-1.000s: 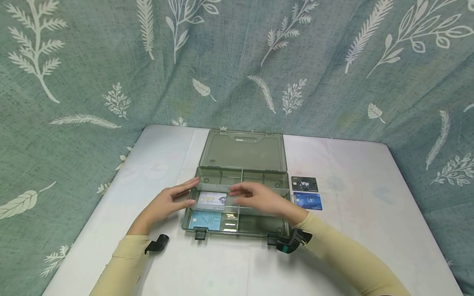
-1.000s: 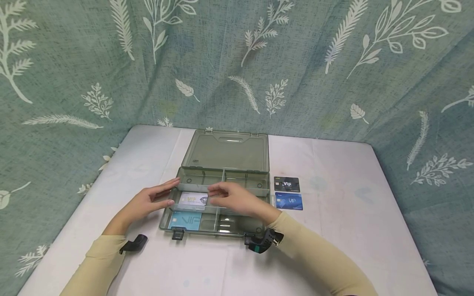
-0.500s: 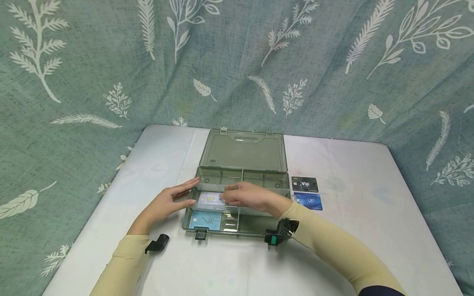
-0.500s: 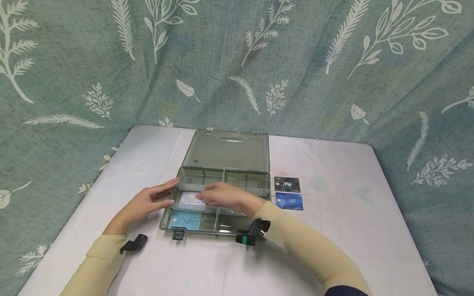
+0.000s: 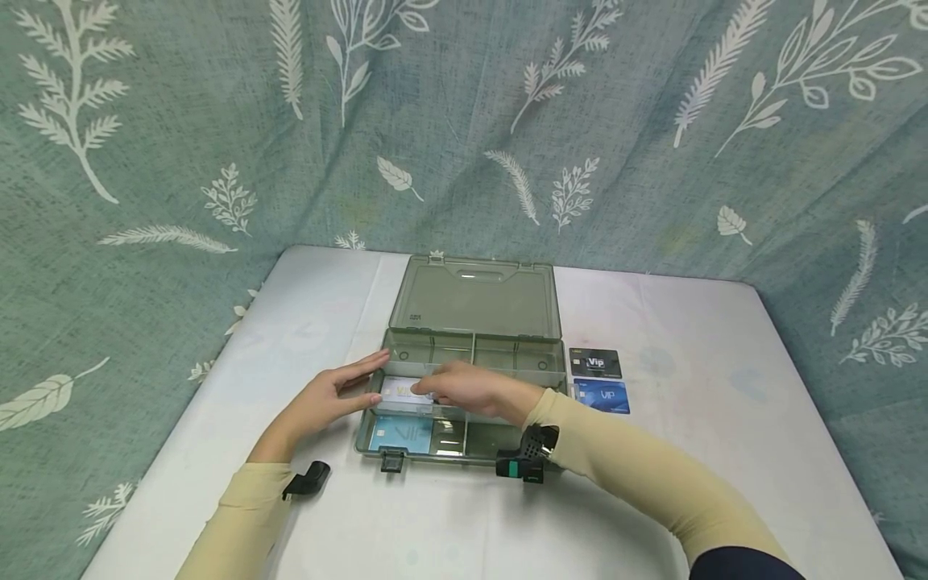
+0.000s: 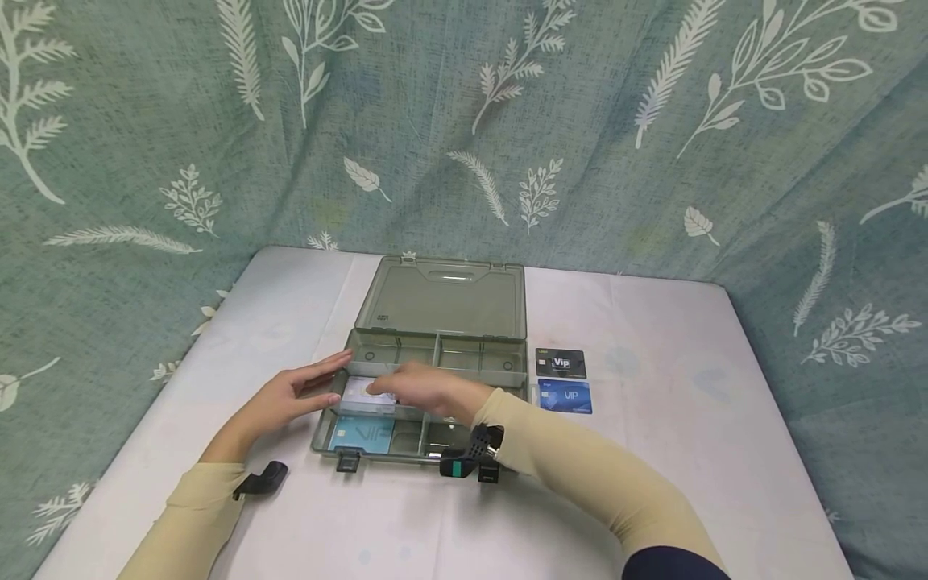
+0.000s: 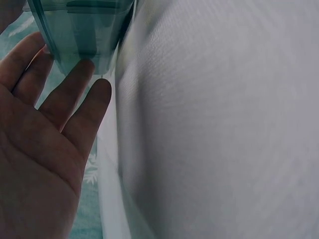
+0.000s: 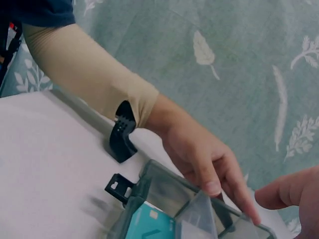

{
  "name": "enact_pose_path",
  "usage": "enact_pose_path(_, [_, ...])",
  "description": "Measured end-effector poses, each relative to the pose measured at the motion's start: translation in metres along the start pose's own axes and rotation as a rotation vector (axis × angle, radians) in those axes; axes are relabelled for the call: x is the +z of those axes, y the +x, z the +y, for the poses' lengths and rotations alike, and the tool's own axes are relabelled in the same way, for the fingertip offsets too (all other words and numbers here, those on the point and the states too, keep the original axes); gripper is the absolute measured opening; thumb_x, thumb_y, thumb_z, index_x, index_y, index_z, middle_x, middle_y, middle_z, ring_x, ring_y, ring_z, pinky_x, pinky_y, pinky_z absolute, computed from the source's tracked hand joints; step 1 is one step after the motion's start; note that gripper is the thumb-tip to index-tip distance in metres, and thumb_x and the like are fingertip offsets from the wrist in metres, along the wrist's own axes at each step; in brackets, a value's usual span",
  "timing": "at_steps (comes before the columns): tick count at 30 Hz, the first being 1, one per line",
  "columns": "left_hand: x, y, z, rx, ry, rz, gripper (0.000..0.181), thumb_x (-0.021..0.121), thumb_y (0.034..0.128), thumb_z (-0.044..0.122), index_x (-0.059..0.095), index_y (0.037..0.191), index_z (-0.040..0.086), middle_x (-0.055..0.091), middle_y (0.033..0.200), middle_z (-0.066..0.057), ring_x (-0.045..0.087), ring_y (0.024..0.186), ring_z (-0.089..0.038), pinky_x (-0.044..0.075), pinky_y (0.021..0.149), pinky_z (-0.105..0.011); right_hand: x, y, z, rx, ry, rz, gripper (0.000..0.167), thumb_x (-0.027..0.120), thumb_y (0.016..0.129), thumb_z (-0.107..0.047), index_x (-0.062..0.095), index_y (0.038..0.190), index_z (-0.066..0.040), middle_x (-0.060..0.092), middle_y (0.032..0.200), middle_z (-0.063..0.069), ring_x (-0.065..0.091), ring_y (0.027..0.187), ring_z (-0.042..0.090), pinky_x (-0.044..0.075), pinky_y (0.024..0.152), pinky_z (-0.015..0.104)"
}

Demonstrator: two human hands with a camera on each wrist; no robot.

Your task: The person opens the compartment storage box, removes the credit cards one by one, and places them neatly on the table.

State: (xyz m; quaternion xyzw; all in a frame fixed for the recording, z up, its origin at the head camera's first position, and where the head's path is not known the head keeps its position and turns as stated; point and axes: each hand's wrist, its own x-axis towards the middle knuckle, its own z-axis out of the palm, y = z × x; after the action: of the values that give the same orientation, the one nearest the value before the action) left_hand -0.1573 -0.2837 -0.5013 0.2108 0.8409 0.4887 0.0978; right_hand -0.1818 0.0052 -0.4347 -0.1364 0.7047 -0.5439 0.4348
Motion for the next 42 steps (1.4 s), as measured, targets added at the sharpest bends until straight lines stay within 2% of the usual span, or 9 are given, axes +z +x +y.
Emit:
enact_pose_path(6, [0.000, 0.000, 0.000, 0.002, 0.007, 0.004, 0.065, 0.074, 0.0957, 0.024, 0.047, 0.154, 0.014, 0.034, 0.164, 0.003, 0.035, 0.148, -0.022, 0.036, 0.116, -0.019, 0.003, -0.001, 0.001, -0.006, 0.007, 0.034, 0.078, 0.061, 0.100, -0.032, 0.028, 0.152, 0.015, 0.033, 0.157, 0.030, 0.035, 0.143, 0.049, 0.027, 0.122, 0.056])
enact_pose_path(10, [0.000, -0.001, 0.000, 0.010, 0.007, 0.005, 0.065, 0.074, 0.0957, 0.022, 0.047, 0.154, 0.012, 0.034, 0.164, 0.000, 0.035, 0.148, -0.023, 0.035, 0.115, -0.017, 0.003, 0.001, 0.001, -0.014, 0.033, 0.017, 0.078, 0.061, 0.100, -0.031, 0.026, 0.153, 0.015, 0.031, 0.158, 0.030, 0.033, 0.145, 0.046, 0.028, 0.123, 0.052])
enact_pose_path(20, [-0.001, -0.002, 0.001, -0.001, 0.021, 0.001, 0.065, 0.074, 0.0959, 0.023, 0.047, 0.154, 0.013, 0.033, 0.164, 0.001, 0.034, 0.149, -0.024, 0.036, 0.118, -0.031, 0.003, 0.005, 0.004, -0.044, 0.117, 0.020, 0.070, 0.058, 0.102, -0.025, 0.029, 0.150, 0.018, 0.036, 0.155, 0.030, 0.034, 0.146, 0.041, 0.029, 0.124, 0.045])
enact_pose_path(28, [0.001, -0.001, 0.002, -0.009, 0.007, -0.002, 0.065, 0.073, 0.0962, 0.024, 0.046, 0.154, 0.012, 0.033, 0.164, 0.001, 0.033, 0.149, -0.025, 0.035, 0.118, -0.028, 0.000, -0.001, 0.008, -0.074, 0.132, 0.018, 0.070, 0.057, 0.102, -0.025, 0.029, 0.150, 0.017, 0.033, 0.158, 0.029, 0.033, 0.147, 0.040, 0.026, 0.124, 0.047])
enact_pose_path(34, [0.000, -0.001, 0.003, -0.005, 0.016, 0.000, 0.065, 0.074, 0.0958, 0.023, 0.047, 0.154, 0.011, 0.033, 0.164, 0.001, 0.036, 0.148, -0.026, 0.036, 0.117, -0.029, -0.003, -0.006, 0.008, -0.117, 0.232, 0.021, 0.064, 0.054, 0.103, -0.017, 0.029, 0.149, 0.019, 0.034, 0.156, 0.031, 0.037, 0.145, 0.041, 0.030, 0.123, 0.043])
enact_pose_path(42, [0.000, 0.000, 0.003, -0.004, 0.015, -0.002, 0.066, 0.074, 0.0953, 0.022, 0.046, 0.154, 0.011, 0.033, 0.164, -0.001, 0.037, 0.147, -0.026, 0.037, 0.117, -0.028, -0.003, -0.013, -0.001, -0.176, 0.303, 0.014, 0.060, 0.051, 0.104, -0.009, 0.026, 0.150, 0.020, 0.038, 0.151, 0.034, 0.041, 0.142, 0.041, 0.034, 0.121, 0.041])
